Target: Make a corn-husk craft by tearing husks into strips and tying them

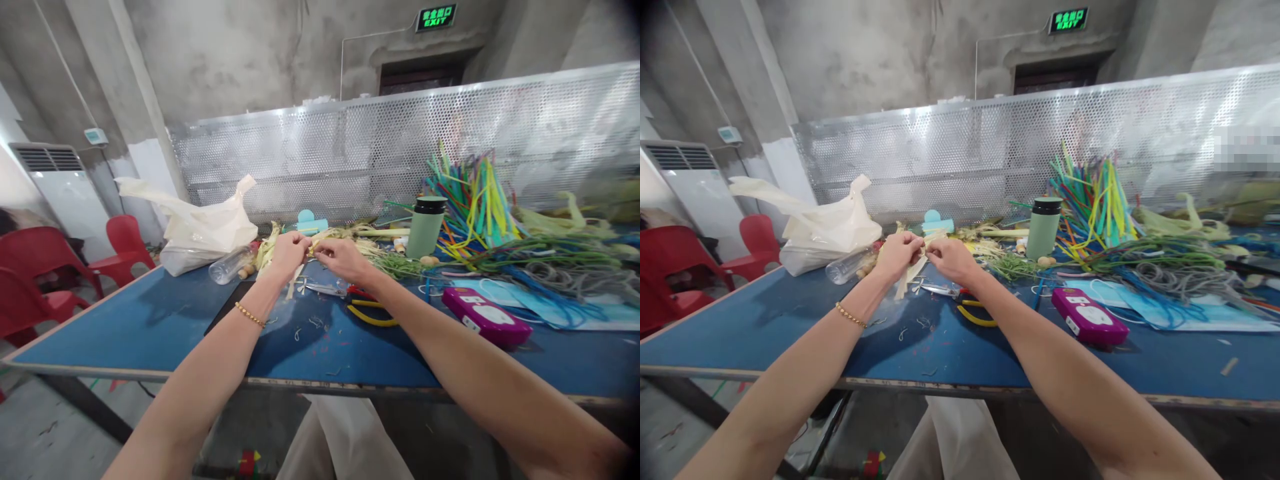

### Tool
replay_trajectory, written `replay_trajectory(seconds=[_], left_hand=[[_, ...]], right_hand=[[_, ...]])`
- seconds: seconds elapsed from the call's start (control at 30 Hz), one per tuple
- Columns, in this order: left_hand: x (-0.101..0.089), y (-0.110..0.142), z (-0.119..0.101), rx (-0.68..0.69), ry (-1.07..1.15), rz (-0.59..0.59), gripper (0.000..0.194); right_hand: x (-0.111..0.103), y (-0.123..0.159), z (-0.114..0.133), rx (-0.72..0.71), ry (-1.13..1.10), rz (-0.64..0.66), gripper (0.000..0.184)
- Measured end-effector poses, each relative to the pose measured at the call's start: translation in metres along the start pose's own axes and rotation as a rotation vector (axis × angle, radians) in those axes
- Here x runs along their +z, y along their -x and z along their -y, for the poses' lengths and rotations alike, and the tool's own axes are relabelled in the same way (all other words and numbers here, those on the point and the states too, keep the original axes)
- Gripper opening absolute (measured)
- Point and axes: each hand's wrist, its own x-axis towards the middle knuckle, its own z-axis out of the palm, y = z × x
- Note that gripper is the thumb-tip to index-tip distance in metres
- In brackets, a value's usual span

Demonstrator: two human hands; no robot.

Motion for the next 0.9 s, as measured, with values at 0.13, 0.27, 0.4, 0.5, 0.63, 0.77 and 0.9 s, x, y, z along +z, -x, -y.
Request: replay_trajectory(seconds=[0.13, 0.27, 0.4, 0.5, 0.63, 0.77, 0.9], left_hand=[[-0.002, -0.001, 0.0, 0.229, -0.454, -0.08, 0.019], [-0.002, 0.0, -0.001, 0.303, -0.501, 0.072, 0.016], [-0.002, 0.006, -0.005, 0.333, -0.325, 0.308, 0.015], [-0.002, 0.008, -0.007, 0.251, -0.099, 0.427, 0.015], [0.002, 0.007, -0.004, 0.122, 0.19, 0.438, 0.018], [0.01, 0.005, 0.002, 0.071, 0.291, 0.26, 0.018], [0.011, 0.001, 0.008, 0.128, -0.006, 0.001, 0.019]], right_hand=[[-0.006, 0.004, 0.017, -0.124, 0.331, -0.002, 0.02], [-0.018, -0.002, 0.008, -0.152, 0.292, -0.091, 0.024], [-0.028, -0.009, -0.016, -0.047, -0.048, -0.153, 0.013], [-0.034, -0.009, -0.025, 0.127, -0.383, -0.086, 0.02], [-0.035, -0.005, -0.023, 0.283, -0.559, -0.053, 0.028], [-0.025, -0.005, -0.023, 0.275, -0.498, 0.002, 0.022], [-0.011, -0.005, -0.02, 0.167, -0.285, -0.001, 0.014]])
